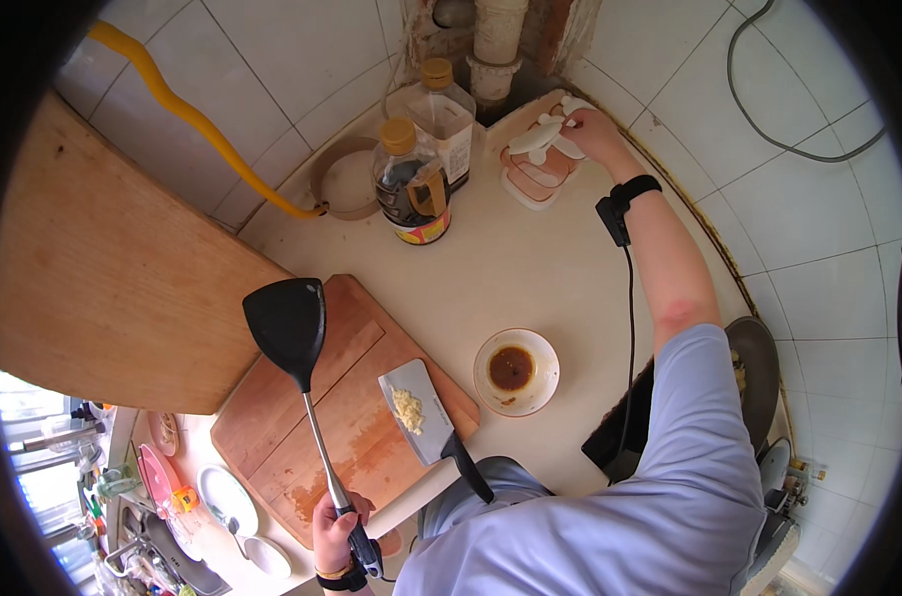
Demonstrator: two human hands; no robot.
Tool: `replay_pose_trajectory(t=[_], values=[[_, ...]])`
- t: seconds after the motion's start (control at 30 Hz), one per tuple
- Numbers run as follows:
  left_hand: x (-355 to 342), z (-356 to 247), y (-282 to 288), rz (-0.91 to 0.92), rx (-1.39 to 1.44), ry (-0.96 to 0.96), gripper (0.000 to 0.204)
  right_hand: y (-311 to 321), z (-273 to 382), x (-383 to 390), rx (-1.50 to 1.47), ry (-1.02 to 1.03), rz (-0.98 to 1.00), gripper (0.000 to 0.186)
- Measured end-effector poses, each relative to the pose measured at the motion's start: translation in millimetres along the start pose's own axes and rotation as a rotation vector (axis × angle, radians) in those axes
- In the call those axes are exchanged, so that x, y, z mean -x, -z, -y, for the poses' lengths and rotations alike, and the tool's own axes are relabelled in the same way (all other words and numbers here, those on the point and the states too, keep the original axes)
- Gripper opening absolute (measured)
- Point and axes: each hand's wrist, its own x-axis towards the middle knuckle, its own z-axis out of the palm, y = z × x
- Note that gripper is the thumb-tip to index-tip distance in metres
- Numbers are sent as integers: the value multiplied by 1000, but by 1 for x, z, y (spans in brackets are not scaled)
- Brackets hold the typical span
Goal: The person stir-fries chopped vegetables and pork in a pan using a spatula, adds seasoning with a spoon, and incorporates minced garlic using a knife and spatula.
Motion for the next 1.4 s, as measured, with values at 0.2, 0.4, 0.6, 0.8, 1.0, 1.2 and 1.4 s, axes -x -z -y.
replay_pose_trajectory(t=[0.2,0.4,0.6,0.8,1.0,1.2,1.4], values=[[-3,-1,2,19,20,5,37,2,8,10,55,42,-52,25],[-4,-2,1,21,40,8,37,2,2,14,21,24,-16,24],[-3,-4,-1,14,41,3,36,4,5,19,33,2,-28,27],[-2,-5,-2,29,51,-15,37,4,-19,4,-148,-67,58,28],[5,-2,3,25,56,-26,36,16,-2,9,-380,-224,308,29],[13,-2,6,30,67,-42,35,30,10,30,-398,-243,340,27],[18,1,20,110,74,-83,33,71,34,83,-489,-252,296,25]])
